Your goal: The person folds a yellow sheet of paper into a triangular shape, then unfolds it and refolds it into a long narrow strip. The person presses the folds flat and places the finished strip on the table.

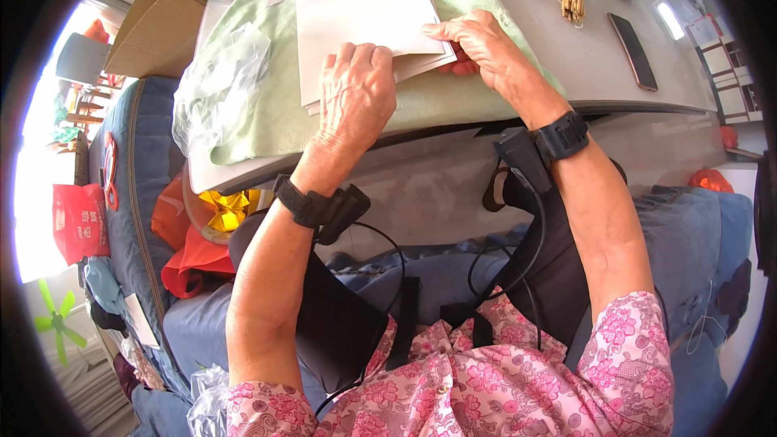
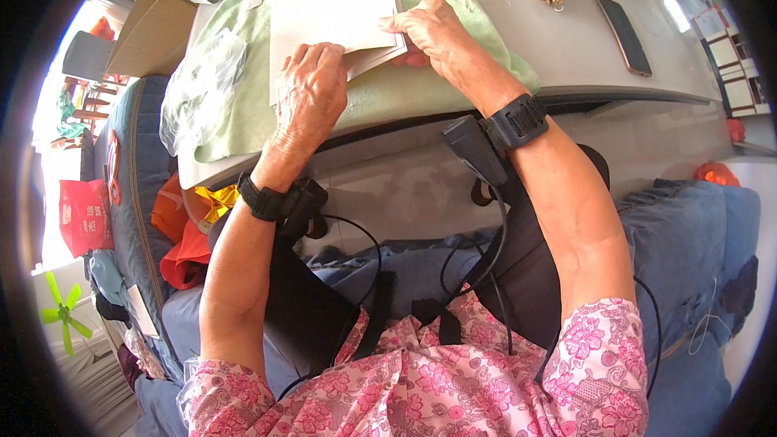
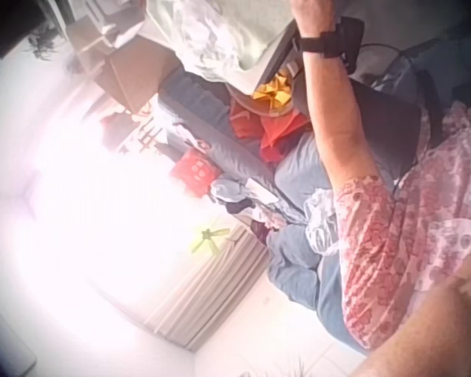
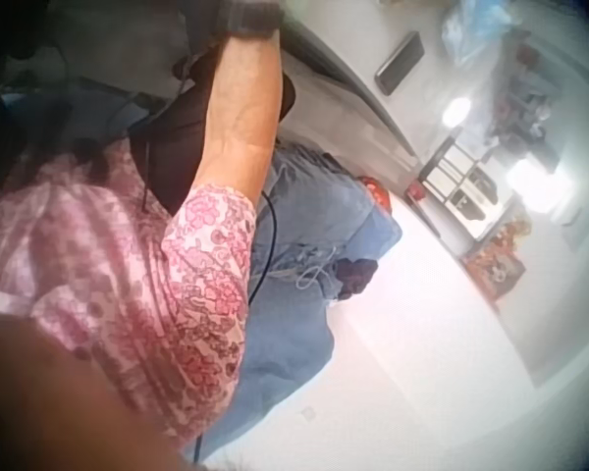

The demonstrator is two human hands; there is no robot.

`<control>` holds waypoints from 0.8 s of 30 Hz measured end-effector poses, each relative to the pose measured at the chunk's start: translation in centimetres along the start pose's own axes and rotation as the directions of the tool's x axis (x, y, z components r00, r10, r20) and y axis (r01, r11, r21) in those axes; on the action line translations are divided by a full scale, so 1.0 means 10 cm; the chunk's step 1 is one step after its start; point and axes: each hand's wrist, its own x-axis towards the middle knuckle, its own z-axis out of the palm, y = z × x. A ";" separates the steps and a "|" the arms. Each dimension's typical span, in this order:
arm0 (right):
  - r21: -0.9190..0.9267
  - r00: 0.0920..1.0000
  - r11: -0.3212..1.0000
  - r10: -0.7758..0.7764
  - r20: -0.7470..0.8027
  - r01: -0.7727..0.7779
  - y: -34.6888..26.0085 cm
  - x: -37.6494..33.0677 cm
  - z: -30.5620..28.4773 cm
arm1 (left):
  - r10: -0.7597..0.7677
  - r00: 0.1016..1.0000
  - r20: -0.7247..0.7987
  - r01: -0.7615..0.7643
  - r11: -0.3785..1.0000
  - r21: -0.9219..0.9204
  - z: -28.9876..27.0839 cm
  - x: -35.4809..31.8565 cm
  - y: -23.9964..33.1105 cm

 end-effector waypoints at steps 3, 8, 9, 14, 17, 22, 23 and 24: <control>-0.018 1.000 1.000 0.023 -0.003 -0.023 -0.01 -0.01 -0.01 | 0.011 1.000 -0.023 -0.011 1.000 0.013 -0.03 -0.01 -0.02; -0.048 1.000 0.998 0.027 -0.007 -0.027 0.01 -0.03 -0.12 | 0.021 0.999 -0.040 -0.021 1.000 0.010 0.00 0.00 -0.02; -0.046 0.999 0.999 0.025 -0.020 -0.026 0.04 -0.02 -0.13 | 0.020 0.999 -0.041 -0.020 1.000 0.004 0.00 0.01 -0.01; -0.129 0.993 0.985 0.108 -0.039 -0.112 -0.06 -0.04 -0.05 | -0.024 0.997 -0.074 0.023 1.000 -0.014 -0.03 -0.01 -0.05; -0.136 0.995 0.986 0.093 -0.024 -0.096 -0.06 -0.04 -0.07 | -0.053 0.991 -0.127 0.048 0.998 -0.043 -0.02 0.01 -0.07; -0.170 1.000 0.985 0.024 -0.012 -0.026 -0.02 -0.04 -0.08 | -0.064 0.984 -0.169 0.051 0.996 -0.079 -0.02 0.03 -0.11; -0.182 1.000 0.983 0.013 0.002 -0.012 -0.02 -0.04 -0.09 | -0.070 0.984 -0.163 0.057 0.995 -0.085 -0.03 0.04 -0.11; -0.195 1.000 0.981 0.002 0.017 0.002 -0.02 -0.03 -0.11 | -0.077 0.984 -0.158 0.064 0.994 -0.090 -0.04 0.04 -0.10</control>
